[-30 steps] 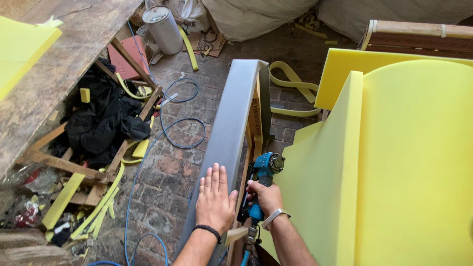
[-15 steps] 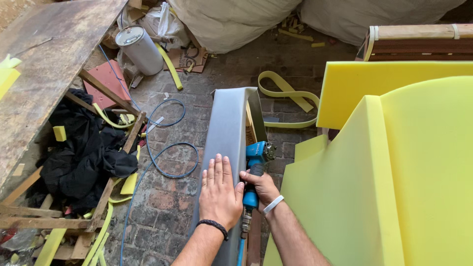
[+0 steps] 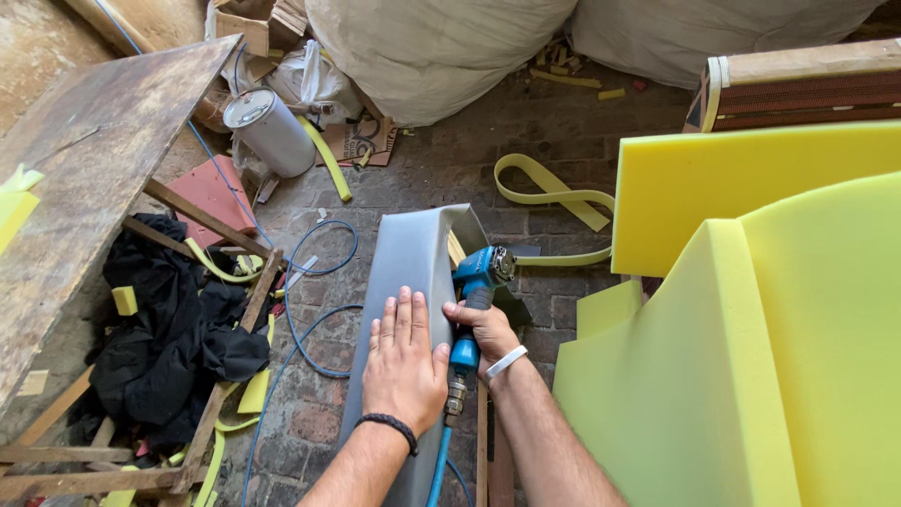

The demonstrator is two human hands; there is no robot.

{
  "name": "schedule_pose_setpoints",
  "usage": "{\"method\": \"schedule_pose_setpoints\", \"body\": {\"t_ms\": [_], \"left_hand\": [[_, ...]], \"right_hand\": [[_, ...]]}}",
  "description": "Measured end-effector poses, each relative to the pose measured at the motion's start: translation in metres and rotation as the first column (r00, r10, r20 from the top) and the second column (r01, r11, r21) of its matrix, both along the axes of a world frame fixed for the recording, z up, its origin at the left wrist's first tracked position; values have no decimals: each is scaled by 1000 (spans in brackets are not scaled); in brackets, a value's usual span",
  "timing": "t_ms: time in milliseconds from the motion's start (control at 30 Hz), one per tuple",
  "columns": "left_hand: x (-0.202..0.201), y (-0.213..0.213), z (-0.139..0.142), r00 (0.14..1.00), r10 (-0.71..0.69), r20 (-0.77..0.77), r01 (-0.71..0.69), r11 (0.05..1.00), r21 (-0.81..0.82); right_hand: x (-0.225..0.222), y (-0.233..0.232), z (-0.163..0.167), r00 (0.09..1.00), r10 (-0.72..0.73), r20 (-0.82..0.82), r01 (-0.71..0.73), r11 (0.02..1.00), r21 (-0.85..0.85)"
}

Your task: The person cuts a piece of gray fabric with scissors and then uses a pneumatic staple gun to attach the fabric to a long wooden frame. The person smooths the fabric and staples it along the edges of the frame.

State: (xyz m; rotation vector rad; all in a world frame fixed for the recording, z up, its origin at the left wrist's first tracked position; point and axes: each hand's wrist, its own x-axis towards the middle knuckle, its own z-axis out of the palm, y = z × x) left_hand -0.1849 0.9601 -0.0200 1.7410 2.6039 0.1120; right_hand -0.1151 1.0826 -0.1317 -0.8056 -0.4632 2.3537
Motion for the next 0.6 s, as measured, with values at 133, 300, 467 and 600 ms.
{"method": "schedule_pose_setpoints", "body": {"t_ms": [133,300,467,600], "left_hand": [[-6,41,3,1000,11,-17,-10,999,51],[-4,65,11,972,221,-85,-227,971,-72],[2,71,17,955,276,-113,-293,936,-195],[4,73,18,951,287,-116,-304,934,-189]], "right_hand": [[3,5,-3,991,-55,123,63,996,-68],[-4,-2,-3,979,31,203,-69,981,182],[37,-9,6,629,12,777,-235,956,175],[74,-12,11,843,-105,527,-21,973,228]]}}
